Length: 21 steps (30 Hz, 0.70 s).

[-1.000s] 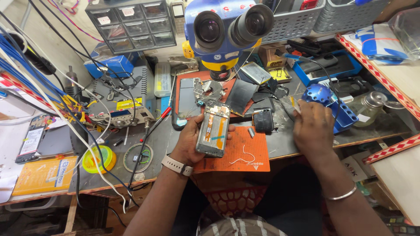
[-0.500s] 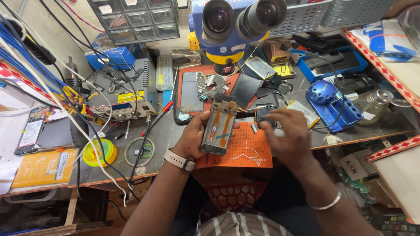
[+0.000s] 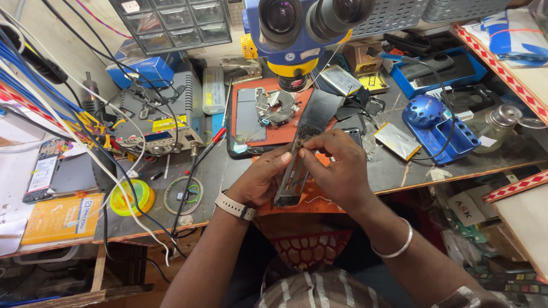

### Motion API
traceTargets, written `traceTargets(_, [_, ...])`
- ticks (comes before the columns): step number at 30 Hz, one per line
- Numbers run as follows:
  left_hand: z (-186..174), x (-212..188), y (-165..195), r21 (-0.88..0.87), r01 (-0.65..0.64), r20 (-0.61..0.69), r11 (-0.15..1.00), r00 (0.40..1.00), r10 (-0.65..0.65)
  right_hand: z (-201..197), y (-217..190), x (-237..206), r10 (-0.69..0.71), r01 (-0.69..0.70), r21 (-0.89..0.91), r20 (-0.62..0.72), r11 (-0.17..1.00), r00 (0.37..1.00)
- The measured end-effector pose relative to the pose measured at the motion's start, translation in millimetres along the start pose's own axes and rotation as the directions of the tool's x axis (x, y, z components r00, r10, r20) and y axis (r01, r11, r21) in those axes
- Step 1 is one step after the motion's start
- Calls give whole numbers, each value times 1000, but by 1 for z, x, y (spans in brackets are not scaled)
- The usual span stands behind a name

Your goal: The person uses a thin metal prying tool to separate the back cover from a smartphone. They work along the edges and corners, then lift the cover to expose the battery and internal components. The back cover is set aside on the workbench.

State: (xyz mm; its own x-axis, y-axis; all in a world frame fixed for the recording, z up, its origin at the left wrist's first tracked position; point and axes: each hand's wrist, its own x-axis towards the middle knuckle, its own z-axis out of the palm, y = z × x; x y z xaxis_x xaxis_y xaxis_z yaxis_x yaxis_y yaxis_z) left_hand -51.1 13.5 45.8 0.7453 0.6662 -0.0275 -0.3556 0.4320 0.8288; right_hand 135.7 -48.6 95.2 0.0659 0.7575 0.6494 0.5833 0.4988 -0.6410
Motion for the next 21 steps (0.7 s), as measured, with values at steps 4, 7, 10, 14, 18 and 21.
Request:
traceTargets(4, [2, 0, 2, 38, -36, 69, 999, 997, 33, 2, 1, -4, 54, -54, 15, -4, 998, 999])
traceTargets(7, [3, 0, 2, 85, -51, 72, 995, 996, 45, 4, 2, -6, 77, -76, 33, -27, 997, 997])
traceTargets(10, [3, 0, 1, 110, -45, 42, 993, 998, 40, 7, 4, -8, 46, -41, 52, -85, 998, 995])
traceTargets(14, [4, 0, 1, 113, -17, 35, 993, 999, 13, 8, 8, -11, 49, -47, 30, -71, 998, 996])
traceTargets(18, [5, -1, 0, 200, -45, 42, 979, 998, 37, 0, 19, -2, 105, -111, 77, 78, 991, 991])
traceTargets(21, [5, -1, 0, 223, -44, 51, 974, 998, 33, -7, 25, 2, -6, -7, 92, 140, 996, 990])
